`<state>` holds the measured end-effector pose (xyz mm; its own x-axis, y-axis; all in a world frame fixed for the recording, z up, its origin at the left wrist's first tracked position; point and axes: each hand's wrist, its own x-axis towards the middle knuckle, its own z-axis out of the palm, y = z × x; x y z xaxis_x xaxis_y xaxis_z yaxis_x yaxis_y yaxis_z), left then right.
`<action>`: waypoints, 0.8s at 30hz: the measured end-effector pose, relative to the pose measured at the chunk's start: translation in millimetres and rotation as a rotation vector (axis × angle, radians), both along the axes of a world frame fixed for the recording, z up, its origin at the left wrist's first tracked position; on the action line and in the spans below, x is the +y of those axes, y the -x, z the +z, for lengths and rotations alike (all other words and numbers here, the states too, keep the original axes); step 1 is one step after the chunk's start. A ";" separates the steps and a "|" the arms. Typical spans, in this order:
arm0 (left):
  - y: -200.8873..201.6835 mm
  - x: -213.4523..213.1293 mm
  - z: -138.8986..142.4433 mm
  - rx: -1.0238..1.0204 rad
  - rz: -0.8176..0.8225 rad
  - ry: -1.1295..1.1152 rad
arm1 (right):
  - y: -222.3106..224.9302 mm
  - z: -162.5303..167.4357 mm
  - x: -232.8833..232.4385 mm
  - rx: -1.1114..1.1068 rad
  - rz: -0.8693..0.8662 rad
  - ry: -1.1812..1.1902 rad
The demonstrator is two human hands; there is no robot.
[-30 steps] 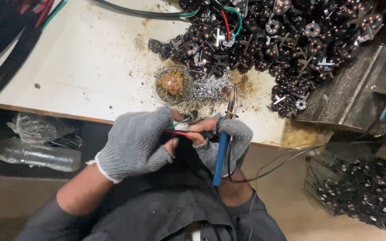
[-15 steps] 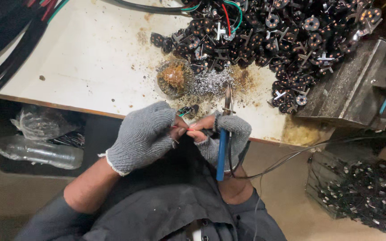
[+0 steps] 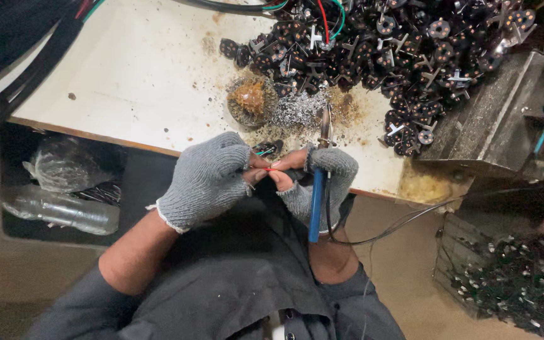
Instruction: The person solders colored wires onto lamp holder terminals at a workbench. They hold a wire against a lamp holder, apply a soldering iron with solder to the joint, then set the finished holder aside and pick up the next one, repeating the process.
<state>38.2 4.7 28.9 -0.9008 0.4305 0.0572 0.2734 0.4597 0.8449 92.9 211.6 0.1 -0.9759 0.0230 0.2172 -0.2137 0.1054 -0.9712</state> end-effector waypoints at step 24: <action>16.0 -2.3 -3.8 -0.004 -0.001 -0.160 | 10.7 -11.4 6.0 0.009 -0.001 -0.060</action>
<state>22.1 2.4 25.0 -0.9007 0.4170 0.1217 0.2703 0.3188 0.9085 82.2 217.6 -11.3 -0.9738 0.0110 0.2269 -0.2221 0.1636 -0.9612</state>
